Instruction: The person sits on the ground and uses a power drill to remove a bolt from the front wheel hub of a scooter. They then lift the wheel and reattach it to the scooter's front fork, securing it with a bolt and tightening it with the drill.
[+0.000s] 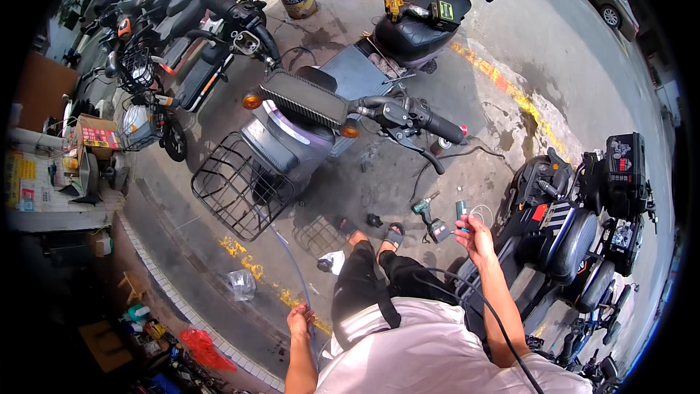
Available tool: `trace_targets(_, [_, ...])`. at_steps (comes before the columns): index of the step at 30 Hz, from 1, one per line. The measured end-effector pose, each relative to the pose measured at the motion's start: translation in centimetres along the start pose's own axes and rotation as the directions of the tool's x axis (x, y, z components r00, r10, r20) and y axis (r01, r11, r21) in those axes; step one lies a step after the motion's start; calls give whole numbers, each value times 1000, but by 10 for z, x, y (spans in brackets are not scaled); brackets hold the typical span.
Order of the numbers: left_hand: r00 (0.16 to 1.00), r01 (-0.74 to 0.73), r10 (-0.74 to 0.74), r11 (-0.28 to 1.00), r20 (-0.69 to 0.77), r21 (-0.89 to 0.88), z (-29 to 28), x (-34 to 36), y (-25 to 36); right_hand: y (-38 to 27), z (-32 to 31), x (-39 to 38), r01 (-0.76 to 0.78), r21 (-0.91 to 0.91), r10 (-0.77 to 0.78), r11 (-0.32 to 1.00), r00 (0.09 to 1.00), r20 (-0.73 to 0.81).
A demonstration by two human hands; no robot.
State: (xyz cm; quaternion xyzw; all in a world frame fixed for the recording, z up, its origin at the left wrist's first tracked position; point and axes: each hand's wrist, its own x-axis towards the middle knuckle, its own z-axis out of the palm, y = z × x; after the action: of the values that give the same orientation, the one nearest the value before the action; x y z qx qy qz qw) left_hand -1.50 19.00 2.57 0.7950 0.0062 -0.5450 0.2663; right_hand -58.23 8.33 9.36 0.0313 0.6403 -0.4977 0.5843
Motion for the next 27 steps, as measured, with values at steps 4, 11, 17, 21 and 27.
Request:
trace_targets(4, [998,12,-15,999,63,45,11,-15,-14,75,-60,6,-198,-106,191,974,979,-76])
trace_targets(11, [991,-64,49,990,122,125,24,-33,3,181,-176,1,-480,-163,402,862,843,-358])
trace_targets(17, [984,-173,157,962,89,210,22,-42,34,169,-166,21,-355,-131,292,926,890,-350])
trace_targets(21, [979,-200,181,942,94,268,14,-55,42,154,-135,49,-244,-174,195,954,946,-257])
trace_targets(27, [938,-341,269,820,217,459,25,-105,73,181,-79,81,-97,-410,123,907,992,37])
